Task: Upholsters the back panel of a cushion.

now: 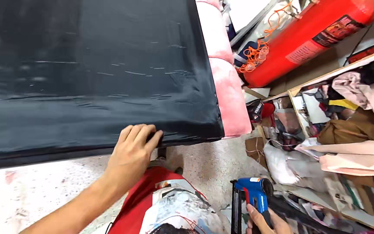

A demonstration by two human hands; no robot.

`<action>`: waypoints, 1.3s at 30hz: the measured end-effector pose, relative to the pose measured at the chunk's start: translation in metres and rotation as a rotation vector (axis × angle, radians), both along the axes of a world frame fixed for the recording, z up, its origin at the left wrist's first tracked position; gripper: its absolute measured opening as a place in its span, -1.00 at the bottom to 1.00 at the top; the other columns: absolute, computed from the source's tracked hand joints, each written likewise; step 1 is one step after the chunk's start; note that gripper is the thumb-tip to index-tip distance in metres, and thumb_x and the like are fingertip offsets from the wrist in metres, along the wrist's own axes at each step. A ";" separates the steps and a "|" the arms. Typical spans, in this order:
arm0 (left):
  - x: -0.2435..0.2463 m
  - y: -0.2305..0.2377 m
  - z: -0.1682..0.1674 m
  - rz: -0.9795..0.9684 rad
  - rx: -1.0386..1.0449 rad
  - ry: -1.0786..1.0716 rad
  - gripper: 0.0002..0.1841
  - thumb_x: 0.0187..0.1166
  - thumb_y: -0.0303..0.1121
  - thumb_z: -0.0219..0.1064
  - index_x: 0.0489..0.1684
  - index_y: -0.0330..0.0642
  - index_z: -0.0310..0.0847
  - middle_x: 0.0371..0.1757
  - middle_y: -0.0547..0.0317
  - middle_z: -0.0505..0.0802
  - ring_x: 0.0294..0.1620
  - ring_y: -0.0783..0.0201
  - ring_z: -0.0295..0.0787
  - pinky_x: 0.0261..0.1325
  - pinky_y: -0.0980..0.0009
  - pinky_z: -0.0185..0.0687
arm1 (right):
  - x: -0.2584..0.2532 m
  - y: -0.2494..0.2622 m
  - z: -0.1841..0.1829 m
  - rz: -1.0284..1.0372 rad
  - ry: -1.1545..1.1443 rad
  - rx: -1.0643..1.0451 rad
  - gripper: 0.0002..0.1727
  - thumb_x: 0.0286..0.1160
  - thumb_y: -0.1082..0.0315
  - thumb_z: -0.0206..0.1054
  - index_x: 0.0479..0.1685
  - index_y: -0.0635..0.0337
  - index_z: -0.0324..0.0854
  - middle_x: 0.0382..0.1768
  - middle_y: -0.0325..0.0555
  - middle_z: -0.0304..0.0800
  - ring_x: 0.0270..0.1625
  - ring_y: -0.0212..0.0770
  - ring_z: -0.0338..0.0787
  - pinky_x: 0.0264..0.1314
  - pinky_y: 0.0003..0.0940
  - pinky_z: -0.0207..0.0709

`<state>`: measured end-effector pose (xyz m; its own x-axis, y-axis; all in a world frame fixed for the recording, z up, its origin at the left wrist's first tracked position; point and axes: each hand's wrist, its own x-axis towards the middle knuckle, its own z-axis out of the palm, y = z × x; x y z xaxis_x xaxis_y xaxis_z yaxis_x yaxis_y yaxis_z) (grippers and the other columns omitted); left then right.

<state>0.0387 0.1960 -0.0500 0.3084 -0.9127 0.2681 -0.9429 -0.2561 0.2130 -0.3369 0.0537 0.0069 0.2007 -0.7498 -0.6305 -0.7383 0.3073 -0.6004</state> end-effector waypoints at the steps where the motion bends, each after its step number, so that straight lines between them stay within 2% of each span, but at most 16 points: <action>1: 0.005 0.001 0.002 0.003 0.022 -0.038 -0.63 0.51 -0.62 0.25 0.19 -0.11 0.81 0.13 -0.05 0.82 0.24 -0.10 0.73 0.40 -0.12 0.55 | -0.005 0.002 -0.007 -0.003 -0.023 0.017 -0.59 0.72 0.10 0.27 0.04 0.37 0.64 -0.49 -0.01 0.82 -0.53 -0.04 0.85 -0.36 -0.02 0.85; 3: 0.009 0.001 0.007 -0.009 0.035 -0.081 -0.76 0.66 -0.47 0.24 0.09 -0.13 0.83 -0.02 0.01 0.87 0.13 -0.02 0.80 0.34 0.00 0.65 | -0.011 0.003 -0.017 -0.007 -0.065 0.033 -0.58 0.72 0.09 0.28 0.05 0.37 0.63 -0.50 0.00 0.82 -0.54 -0.03 0.84 -0.38 -0.01 0.85; 4: 0.007 0.001 0.010 -0.026 0.030 -0.093 -0.74 0.78 -0.29 0.19 0.07 -0.14 0.82 -0.05 0.03 0.87 0.11 0.01 0.81 0.32 0.04 0.67 | -0.011 0.001 -0.020 -0.007 -0.097 0.044 -0.57 0.73 0.08 0.27 0.04 0.38 0.61 -0.51 0.00 0.80 -0.56 -0.02 0.83 -0.40 0.00 0.85; 5: 0.004 0.002 0.013 -0.051 0.032 -0.095 -0.68 0.81 -0.16 0.17 0.10 -0.13 0.80 -0.02 0.04 0.86 0.14 0.02 0.80 0.33 0.05 0.67 | -0.011 -0.002 -0.024 -0.003 -0.131 0.058 -0.58 0.75 0.09 0.25 0.04 0.39 0.59 -0.52 0.00 0.79 -0.58 -0.01 0.83 -0.42 0.02 0.86; 6: 0.002 0.004 0.016 -0.084 0.054 -0.094 -0.68 0.81 -0.13 0.18 0.16 -0.09 0.79 0.05 0.05 0.84 0.20 0.03 0.78 0.36 0.06 0.65 | -0.009 -0.003 -0.026 -0.010 -0.170 0.082 -0.58 0.76 0.09 0.24 0.04 0.40 0.57 -0.53 0.02 0.77 -0.59 0.02 0.82 -0.43 0.05 0.86; 8: 0.002 0.010 0.014 -0.135 0.065 -0.109 -0.73 0.78 -0.24 0.22 0.15 -0.10 0.81 0.11 0.06 0.85 0.25 0.03 0.76 0.44 0.06 0.60 | -0.007 -0.002 -0.031 -0.033 -0.212 0.121 -0.58 0.75 0.08 0.24 0.04 0.36 0.55 -0.54 0.01 0.73 -0.62 0.01 0.79 -0.44 0.07 0.85; 11: 0.011 0.012 0.008 -0.148 0.015 -0.130 -0.78 0.70 -0.44 0.24 0.08 -0.10 0.83 0.08 0.10 0.87 0.22 0.08 0.78 0.43 0.10 0.62 | 0.004 -0.001 -0.026 -0.059 -0.237 0.114 -0.60 0.74 0.08 0.26 0.02 0.33 0.55 -0.55 -0.02 0.72 -0.63 0.00 0.78 -0.45 0.06 0.86; 16: 0.015 0.018 0.021 -0.147 0.086 -0.133 -0.73 0.60 -0.54 0.28 0.17 -0.25 0.77 0.12 -0.04 0.83 0.22 -0.04 0.76 0.42 0.01 0.59 | 0.015 0.016 -0.004 -0.196 -0.242 0.060 -0.66 0.79 0.16 0.19 -0.01 0.35 0.54 -0.57 -0.01 0.70 -0.68 -0.01 0.75 -0.51 0.04 0.85; 19: 0.017 0.012 0.025 -0.094 0.175 -0.146 -0.80 0.53 -0.60 0.28 0.01 -0.31 0.75 -0.01 -0.08 0.80 0.10 -0.08 0.75 0.30 0.02 0.63 | 0.032 0.019 0.011 -0.283 -0.252 0.005 -0.67 0.78 0.17 0.18 -0.06 0.35 0.54 -0.59 0.00 0.67 -0.70 -0.03 0.72 -0.57 0.00 0.81; 22: 0.021 0.009 0.010 -0.049 0.194 -0.033 -0.93 0.56 -0.57 0.28 -0.16 -0.33 0.66 -0.17 -0.11 0.73 -0.06 -0.12 0.74 -0.01 0.03 0.70 | 0.062 0.014 0.021 -0.278 -0.324 -0.051 -0.65 0.70 0.14 0.19 -0.08 0.33 0.54 -0.61 0.00 0.64 -0.74 -0.06 0.66 -0.67 -0.06 0.74; 25: 0.024 0.006 0.011 -0.082 0.221 0.000 -0.96 0.56 -0.59 0.27 -0.22 -0.36 0.63 -0.27 -0.10 0.70 -0.16 -0.12 0.73 -0.06 0.03 0.71 | 0.094 0.007 0.031 -0.182 -0.304 -0.146 -0.54 0.64 -0.01 0.30 -0.03 0.30 0.66 -0.63 -0.03 0.64 -0.76 -0.09 0.64 -0.72 -0.13 0.71; 28: 0.028 0.008 0.012 -0.211 0.183 -0.048 -0.96 0.50 -0.61 0.28 -0.29 -0.41 0.64 -0.34 -0.12 0.71 -0.26 -0.12 0.76 -0.18 0.06 0.74 | 0.115 -0.002 0.035 -0.063 -0.186 -0.238 -0.51 0.51 -0.11 0.43 -0.15 0.23 0.74 -0.68 -0.02 0.63 -0.78 -0.06 0.63 -0.71 -0.12 0.70; 30: 0.033 0.006 0.008 -0.273 0.190 -0.063 -0.93 0.50 -0.57 0.27 -0.21 -0.39 0.65 -0.29 -0.12 0.71 -0.26 -0.10 0.75 -0.26 0.09 0.71 | 0.125 -0.010 0.034 -0.005 -0.099 -0.282 -0.51 0.48 -0.15 0.45 -0.27 0.18 0.74 -0.68 -0.01 0.67 -0.77 -0.02 0.66 -0.69 -0.09 0.72; 32: 0.035 0.003 0.009 -0.268 0.242 -0.026 -0.90 0.57 -0.49 0.24 -0.14 -0.32 0.63 -0.21 -0.09 0.70 -0.20 -0.09 0.74 -0.26 0.10 0.69 | 0.132 -0.013 0.032 0.039 -0.018 -0.317 -0.51 0.48 -0.17 0.43 -0.34 0.14 0.72 -0.69 -0.03 0.70 -0.76 -0.02 0.70 -0.69 -0.10 0.74; 35: 0.037 0.005 0.015 -0.206 0.258 0.075 -0.90 0.59 -0.46 0.21 -0.17 -0.33 0.58 -0.21 -0.08 0.68 -0.16 -0.09 0.75 -0.21 0.12 0.72 | 0.138 -0.013 0.032 0.080 0.049 -0.352 -0.51 0.49 -0.19 0.41 -0.32 0.12 0.73 -0.68 -0.08 0.72 -0.74 -0.05 0.72 -0.69 -0.12 0.74; 39: 0.038 0.008 0.010 -0.254 0.141 0.098 -0.94 0.50 -0.53 0.25 -0.30 -0.33 0.62 -0.33 -0.06 0.70 -0.28 -0.06 0.75 -0.28 0.14 0.69 | 0.141 -0.011 0.034 0.052 0.078 -0.369 -0.52 0.47 -0.17 0.41 -0.35 0.11 0.72 -0.67 -0.09 0.72 -0.74 -0.07 0.72 -0.69 -0.14 0.73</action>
<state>0.0768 0.2035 -0.0400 0.0834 -0.9900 0.1139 -0.9573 -0.0478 0.2852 -0.1960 0.0432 0.0404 0.2069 -0.9194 -0.3346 -0.7952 0.0412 -0.6050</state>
